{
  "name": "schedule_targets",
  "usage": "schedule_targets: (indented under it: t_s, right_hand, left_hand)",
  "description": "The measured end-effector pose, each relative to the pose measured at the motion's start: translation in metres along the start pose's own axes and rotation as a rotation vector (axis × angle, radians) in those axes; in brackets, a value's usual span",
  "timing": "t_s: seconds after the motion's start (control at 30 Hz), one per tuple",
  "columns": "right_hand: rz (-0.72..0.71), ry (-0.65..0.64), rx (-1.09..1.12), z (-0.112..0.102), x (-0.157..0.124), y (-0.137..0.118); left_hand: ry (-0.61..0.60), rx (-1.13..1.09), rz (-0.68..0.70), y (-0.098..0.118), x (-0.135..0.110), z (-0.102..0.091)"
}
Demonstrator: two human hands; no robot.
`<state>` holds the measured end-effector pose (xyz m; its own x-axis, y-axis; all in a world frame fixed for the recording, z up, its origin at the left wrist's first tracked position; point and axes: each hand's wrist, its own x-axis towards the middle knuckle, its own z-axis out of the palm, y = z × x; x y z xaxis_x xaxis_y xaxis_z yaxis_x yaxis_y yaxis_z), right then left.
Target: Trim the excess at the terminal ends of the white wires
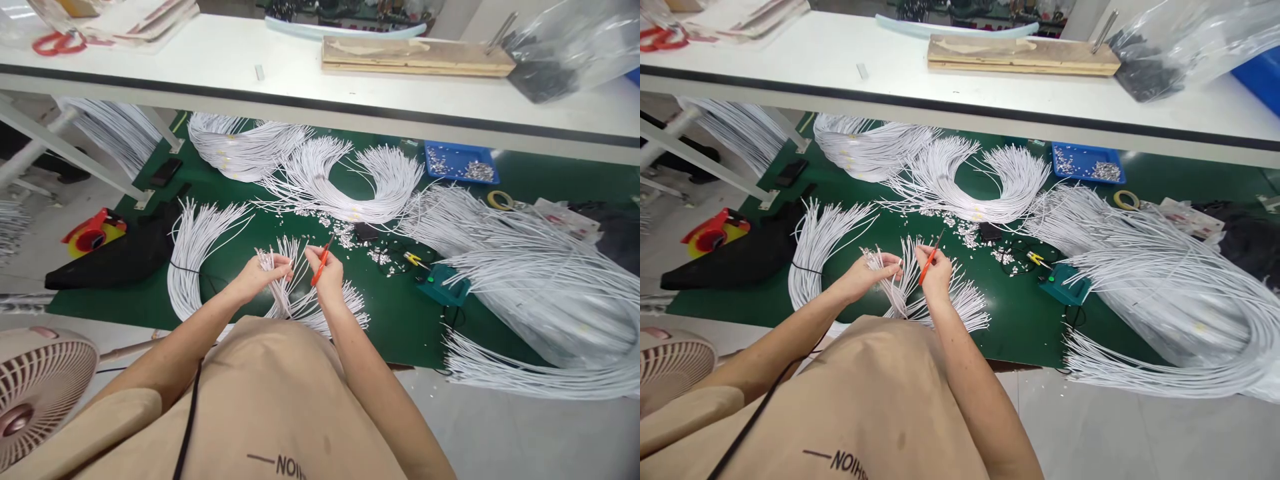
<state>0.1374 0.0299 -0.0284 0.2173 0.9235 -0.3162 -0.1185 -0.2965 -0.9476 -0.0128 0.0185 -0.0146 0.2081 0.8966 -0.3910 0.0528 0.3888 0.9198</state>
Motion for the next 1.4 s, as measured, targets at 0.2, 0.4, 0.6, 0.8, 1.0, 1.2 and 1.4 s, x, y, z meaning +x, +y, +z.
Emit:
schedule_targets:
  t_s: [0.2, 0.4, 0.6, 0.8, 1.0, 1.2, 1.4]
  right_hand:
    - [0.040, -0.228, -0.011, 0.006, -0.008, -0.001]
    - [-0.240, 0.165, -0.256, -0.006, -0.001, -0.010]
    - [-0.317, -0.210, -0.489, 0.013, -0.012, -0.012]
    - [-0.259, -0.250, -0.631, 0.018, -0.010, 0.001]
    - [0.022, -0.136, -0.155, 0.013, -0.003, 0.010]
    - [0.100, -0.186, 0.031, 0.014, -0.006, 0.009]
    - [0.067, -0.182, -0.056, 0.009, -0.003, 0.009]
  left_hand:
    - [-0.011, -0.038, 0.001, -0.001, 0.002, -0.001]
    - [-0.040, -0.162, -0.043, -0.011, 0.005, -0.010]
    - [-0.039, -0.115, -0.007, -0.008, 0.005, -0.008]
    - [-0.004, -0.081, -0.015, -0.010, 0.005, -0.012]
    - [0.057, -0.074, -0.014, -0.013, 0.004, -0.016]
    - [0.084, -0.096, 0.009, -0.014, 0.008, -0.002]
    - [0.122, -0.053, 0.068, -0.012, 0.003, -0.001]
